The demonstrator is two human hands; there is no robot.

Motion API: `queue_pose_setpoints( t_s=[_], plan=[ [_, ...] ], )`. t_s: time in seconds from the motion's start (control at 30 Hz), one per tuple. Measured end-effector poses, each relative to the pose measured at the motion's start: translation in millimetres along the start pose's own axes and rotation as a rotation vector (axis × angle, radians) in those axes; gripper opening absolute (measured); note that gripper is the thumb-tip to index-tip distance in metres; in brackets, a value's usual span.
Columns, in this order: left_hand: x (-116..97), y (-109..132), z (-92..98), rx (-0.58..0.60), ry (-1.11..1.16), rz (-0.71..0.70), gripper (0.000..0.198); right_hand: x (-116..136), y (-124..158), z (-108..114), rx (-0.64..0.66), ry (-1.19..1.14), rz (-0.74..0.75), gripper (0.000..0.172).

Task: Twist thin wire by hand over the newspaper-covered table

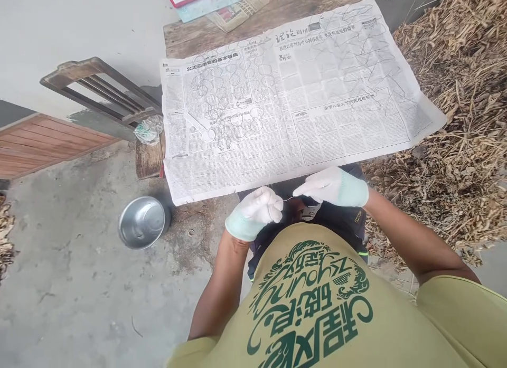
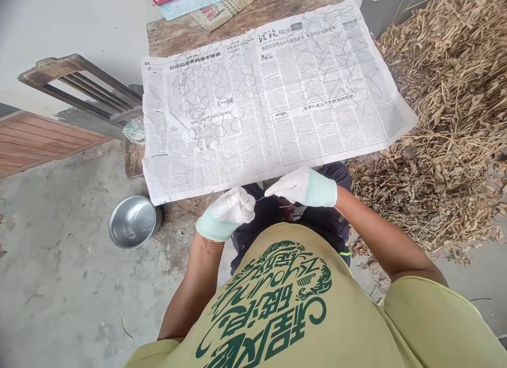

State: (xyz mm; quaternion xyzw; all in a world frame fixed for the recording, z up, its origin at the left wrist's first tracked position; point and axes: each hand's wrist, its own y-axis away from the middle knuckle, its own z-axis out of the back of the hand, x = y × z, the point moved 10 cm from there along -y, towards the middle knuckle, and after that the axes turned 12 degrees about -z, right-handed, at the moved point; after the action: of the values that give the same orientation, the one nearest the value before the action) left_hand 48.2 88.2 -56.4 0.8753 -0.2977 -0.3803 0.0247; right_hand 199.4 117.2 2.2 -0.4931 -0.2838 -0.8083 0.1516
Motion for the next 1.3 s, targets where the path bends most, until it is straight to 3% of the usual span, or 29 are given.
queue_pose_setpoints(
  t_s=[0.17, 0.3, 0.5, 0.63, 0.97, 1.3],
  plan=[
    [10.3, 2.2, 7.4, 0.016, -0.098, 0.062, 0.048, 3.9, 1.8, -5.1, 0.06, 0.09, 0.081, 0.036],
    [13.8, 4.3, 9.7, 0.063, -0.18, 0.101, 0.052, -3.9, -1.7, -5.9, 0.099, 0.134, -0.054, 0.034],
    [0.7, 5.8, 6.8, 0.054, -0.204, 0.059, 0.047, -1.7, -0.9, 9.0, -0.105, 0.164, -0.09, 0.029],
    [-3.9, 4.7, 4.4, 0.032, -0.184, 0.062, 0.047, -0.3, 2.2, 9.8, -0.143, 0.185, -0.063, 0.029],
    [2.4, 4.3, 8.0, 0.083, -0.174, 0.109, 0.044, 7.8, 6.8, 0.5, -0.033, 0.338, 0.101, 0.036],
    [5.6, 3.1, 9.0, 0.133, -0.212, 0.15, 0.047, 16.2, 11.9, -5.1, 0.061, 0.433, 0.16, 0.04]
  ],
)
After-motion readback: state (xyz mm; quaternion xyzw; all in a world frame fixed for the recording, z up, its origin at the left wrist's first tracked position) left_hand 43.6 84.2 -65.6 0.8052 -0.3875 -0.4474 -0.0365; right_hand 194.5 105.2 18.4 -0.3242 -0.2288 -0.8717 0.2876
